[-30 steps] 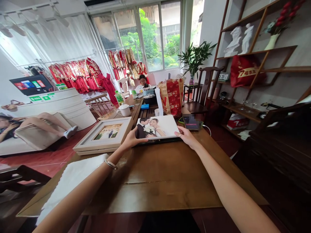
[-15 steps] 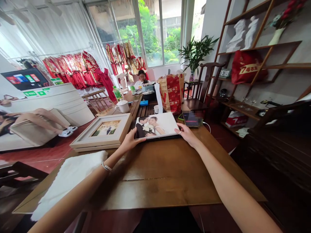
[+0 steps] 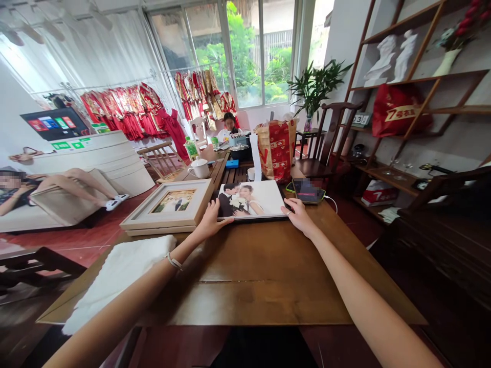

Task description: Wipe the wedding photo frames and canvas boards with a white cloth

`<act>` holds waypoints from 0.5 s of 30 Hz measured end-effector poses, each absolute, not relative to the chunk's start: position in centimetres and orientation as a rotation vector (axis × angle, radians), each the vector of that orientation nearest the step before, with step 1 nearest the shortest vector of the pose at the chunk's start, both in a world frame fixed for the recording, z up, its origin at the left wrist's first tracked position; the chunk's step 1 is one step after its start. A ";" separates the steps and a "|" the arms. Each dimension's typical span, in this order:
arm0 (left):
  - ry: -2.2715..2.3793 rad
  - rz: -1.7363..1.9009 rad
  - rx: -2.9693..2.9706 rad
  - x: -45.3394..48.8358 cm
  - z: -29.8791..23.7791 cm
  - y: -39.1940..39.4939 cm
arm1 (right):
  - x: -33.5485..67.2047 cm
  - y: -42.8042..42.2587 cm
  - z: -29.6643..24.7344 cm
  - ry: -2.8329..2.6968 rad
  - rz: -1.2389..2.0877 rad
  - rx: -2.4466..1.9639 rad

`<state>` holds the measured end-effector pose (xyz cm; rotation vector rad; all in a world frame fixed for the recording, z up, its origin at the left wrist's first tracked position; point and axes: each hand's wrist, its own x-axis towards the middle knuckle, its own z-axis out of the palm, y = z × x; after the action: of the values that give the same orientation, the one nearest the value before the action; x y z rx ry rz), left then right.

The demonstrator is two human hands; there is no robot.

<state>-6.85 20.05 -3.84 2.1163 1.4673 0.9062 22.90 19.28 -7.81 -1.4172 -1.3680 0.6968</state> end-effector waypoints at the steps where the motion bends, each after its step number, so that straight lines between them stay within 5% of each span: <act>1: 1.483 0.900 2.150 -6.7 -3.7 19.7 | 22.9 19.3 -7.9 -1.360 0.667 -1.431; 8: 1.559 0.850 2.316 -9.8 1.5 17.1 | 22.8 18.3 -7.1 -1.427 0.142 -1.388; 15: 2.343 0.688 1.923 -23.9 5.4 19.6 | 21.4 16.7 -5.5 -1.500 -0.087 -1.276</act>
<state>-23.89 19.61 5.35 1.9229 2.3433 0.6877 21.40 16.71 -5.46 -1.2765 -1.5000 -0.0873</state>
